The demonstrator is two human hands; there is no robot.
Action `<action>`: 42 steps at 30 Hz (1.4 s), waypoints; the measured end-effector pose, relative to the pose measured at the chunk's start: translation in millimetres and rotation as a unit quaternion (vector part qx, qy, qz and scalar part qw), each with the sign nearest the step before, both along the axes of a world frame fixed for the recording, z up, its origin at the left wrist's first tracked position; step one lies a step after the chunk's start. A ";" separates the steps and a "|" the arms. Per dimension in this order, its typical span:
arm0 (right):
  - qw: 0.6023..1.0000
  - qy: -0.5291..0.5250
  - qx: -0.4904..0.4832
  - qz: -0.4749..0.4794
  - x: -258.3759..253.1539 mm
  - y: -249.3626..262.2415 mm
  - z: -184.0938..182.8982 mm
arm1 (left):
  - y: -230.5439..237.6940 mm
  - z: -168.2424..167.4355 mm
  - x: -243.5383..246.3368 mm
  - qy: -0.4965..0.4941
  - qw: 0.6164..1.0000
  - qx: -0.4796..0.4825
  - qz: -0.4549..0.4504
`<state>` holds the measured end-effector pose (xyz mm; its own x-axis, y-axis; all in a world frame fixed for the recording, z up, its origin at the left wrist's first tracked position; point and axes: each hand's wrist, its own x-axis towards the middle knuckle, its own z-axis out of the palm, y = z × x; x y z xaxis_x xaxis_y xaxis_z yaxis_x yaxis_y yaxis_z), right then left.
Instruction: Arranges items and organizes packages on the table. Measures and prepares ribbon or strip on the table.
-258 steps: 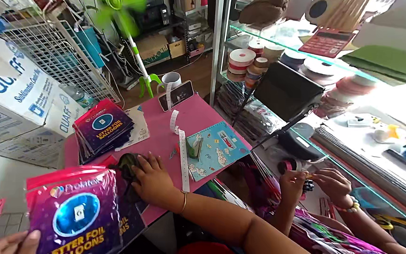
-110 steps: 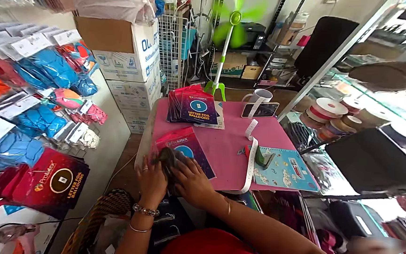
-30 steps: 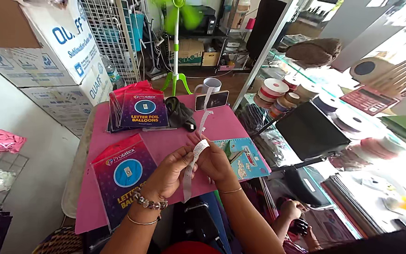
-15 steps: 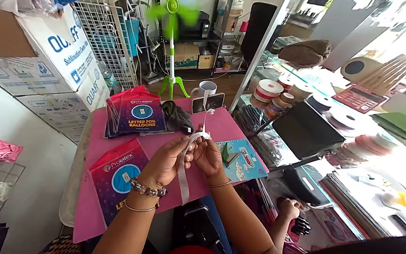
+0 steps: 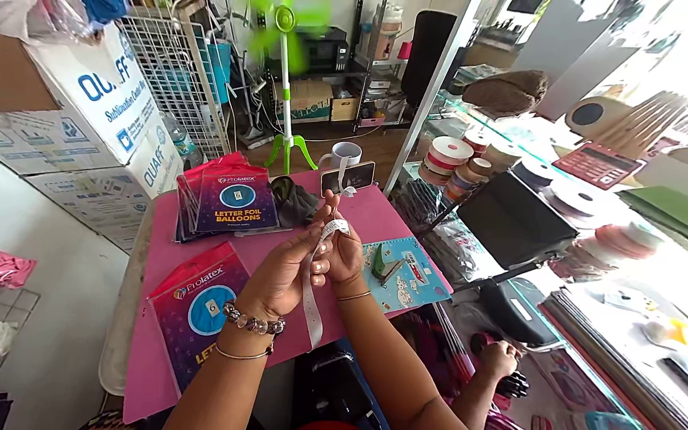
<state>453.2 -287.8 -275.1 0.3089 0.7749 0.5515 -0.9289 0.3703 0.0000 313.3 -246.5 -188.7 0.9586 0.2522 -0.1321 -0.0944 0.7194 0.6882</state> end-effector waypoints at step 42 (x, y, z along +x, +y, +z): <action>0.823 -0.307 -0.476 -0.048 50.2 -23.1 99.9 | -2.3 -51.8 31.3 0.090 0.962 0.242 0.088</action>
<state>503.3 -310.9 -175.2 0.2845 0.9339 -0.2165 -0.6117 0.0030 -0.7911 344.6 -248.8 -240.5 0.8678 0.4830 -0.1172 -0.0343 0.2935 0.9553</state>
